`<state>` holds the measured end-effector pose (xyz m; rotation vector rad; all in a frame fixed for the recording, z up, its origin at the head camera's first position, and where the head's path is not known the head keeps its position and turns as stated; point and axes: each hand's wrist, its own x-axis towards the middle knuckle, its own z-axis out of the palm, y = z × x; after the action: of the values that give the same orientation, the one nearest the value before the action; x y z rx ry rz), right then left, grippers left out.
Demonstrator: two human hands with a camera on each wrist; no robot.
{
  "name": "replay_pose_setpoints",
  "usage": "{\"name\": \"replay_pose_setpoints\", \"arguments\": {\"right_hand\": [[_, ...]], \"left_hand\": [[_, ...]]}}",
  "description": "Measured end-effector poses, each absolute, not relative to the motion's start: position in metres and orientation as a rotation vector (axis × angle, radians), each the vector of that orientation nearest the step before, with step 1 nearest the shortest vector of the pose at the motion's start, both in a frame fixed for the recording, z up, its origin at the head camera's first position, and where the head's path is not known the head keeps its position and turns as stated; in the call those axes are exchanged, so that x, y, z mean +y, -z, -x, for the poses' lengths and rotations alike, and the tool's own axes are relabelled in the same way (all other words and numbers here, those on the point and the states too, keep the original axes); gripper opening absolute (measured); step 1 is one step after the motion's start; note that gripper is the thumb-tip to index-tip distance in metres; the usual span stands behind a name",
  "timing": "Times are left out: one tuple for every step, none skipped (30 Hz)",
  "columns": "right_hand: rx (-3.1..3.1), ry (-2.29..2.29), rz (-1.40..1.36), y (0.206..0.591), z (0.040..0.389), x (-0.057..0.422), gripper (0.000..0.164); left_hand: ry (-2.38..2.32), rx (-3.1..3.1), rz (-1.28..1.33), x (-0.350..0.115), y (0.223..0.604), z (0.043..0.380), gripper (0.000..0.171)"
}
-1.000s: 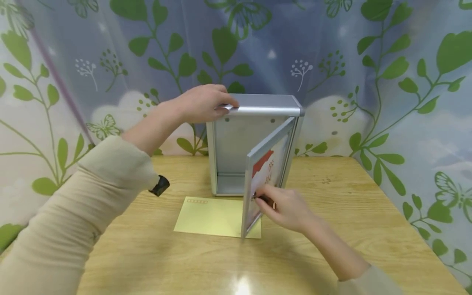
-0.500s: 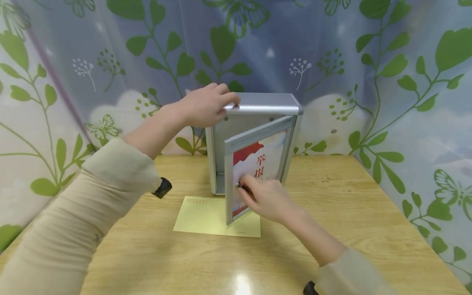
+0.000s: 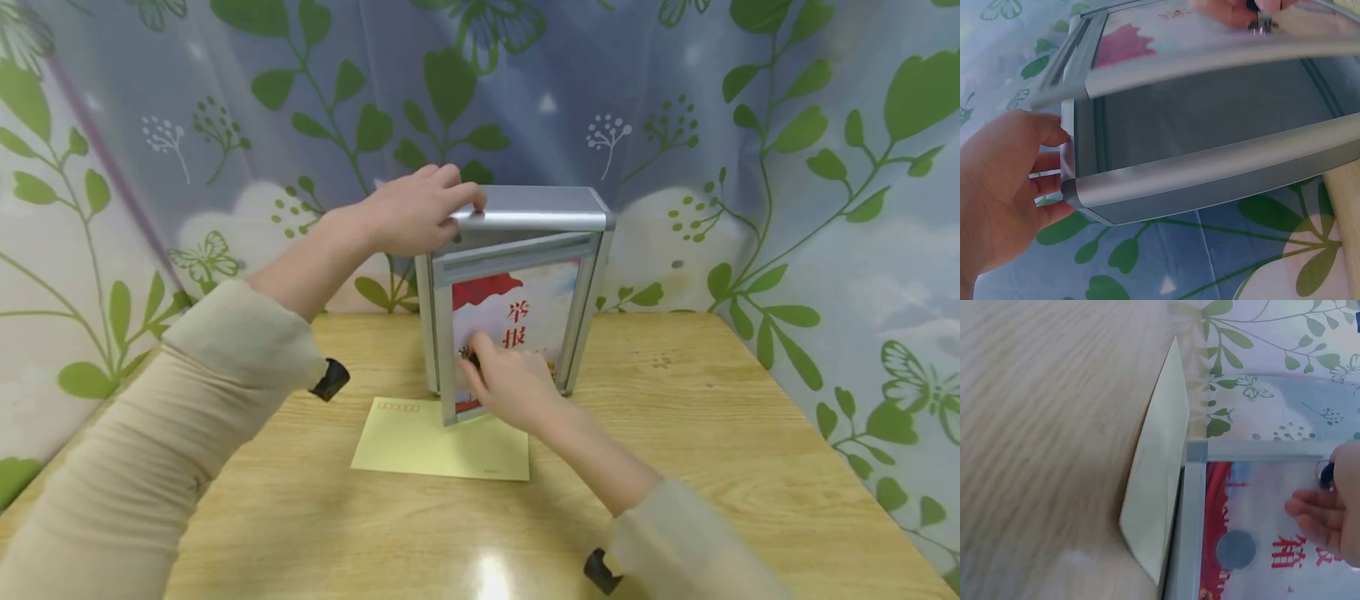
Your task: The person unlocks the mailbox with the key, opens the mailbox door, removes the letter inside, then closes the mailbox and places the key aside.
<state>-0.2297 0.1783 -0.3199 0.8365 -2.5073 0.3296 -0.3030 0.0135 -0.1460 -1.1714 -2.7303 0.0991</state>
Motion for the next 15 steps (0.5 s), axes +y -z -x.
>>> {"name": "replay_pose_setpoints", "arguments": {"right_hand": [[-2.53,-0.321,-0.814,0.319,0.231,0.175,0.018],[-2.542,-0.308,-0.8,0.319,0.233,0.173,0.019],[-2.55,-0.294,-0.789,0.318,0.234,0.171,0.02],[-2.554,-0.279,-0.78,0.318,0.236,0.169,0.02],[-2.551,-0.259,-0.778,0.317,0.238,0.167,0.02],[-2.552,-0.245,-0.775,0.317,0.239,0.166,0.021],[-2.554,-0.231,-0.771,0.317,0.241,0.165,0.021],[-2.552,-0.218,-0.769,0.318,0.244,0.164,0.021],[-2.555,-0.214,-0.765,0.318,0.245,0.164,0.022],[-2.562,-0.213,-0.76,0.318,0.247,0.163,0.022],[-2.569,-0.213,-0.759,0.319,0.249,0.163,0.022],[-2.579,-0.215,-0.753,0.319,0.25,0.163,0.022],[-2.585,-0.217,-0.75,0.319,0.251,0.163,0.022],[-2.59,-0.221,-0.749,0.32,0.253,0.163,0.022],[-2.594,-0.223,-0.746,0.32,0.253,0.163,0.021]], "left_hand": [[-0.097,-2.733,1.168,0.013,0.146,0.303,0.037],[-0.092,-2.737,1.165,0.013,0.145,0.303,0.037],[-0.085,-2.74,1.163,0.012,0.145,0.303,0.037],[-0.076,-2.743,1.162,0.012,0.145,0.302,0.036],[-0.068,-2.746,1.162,0.012,0.146,0.302,0.036],[-0.061,-2.75,1.162,0.012,0.146,0.302,0.035],[-0.052,-2.752,1.163,0.011,0.146,0.302,0.034],[-0.049,-2.752,1.163,0.011,0.146,0.302,0.034],[-0.046,-2.751,1.162,0.011,0.146,0.302,0.033],[-0.045,-2.75,1.161,0.011,0.146,0.302,0.033],[-0.046,-2.749,1.159,0.011,0.146,0.303,0.033],[-0.046,-2.747,1.159,0.012,0.147,0.303,0.034],[-0.046,-2.744,1.159,0.012,0.147,0.303,0.034],[-0.048,-2.741,1.157,0.012,0.147,0.303,0.034],[-0.047,-2.74,1.157,0.012,0.147,0.303,0.034]]}}
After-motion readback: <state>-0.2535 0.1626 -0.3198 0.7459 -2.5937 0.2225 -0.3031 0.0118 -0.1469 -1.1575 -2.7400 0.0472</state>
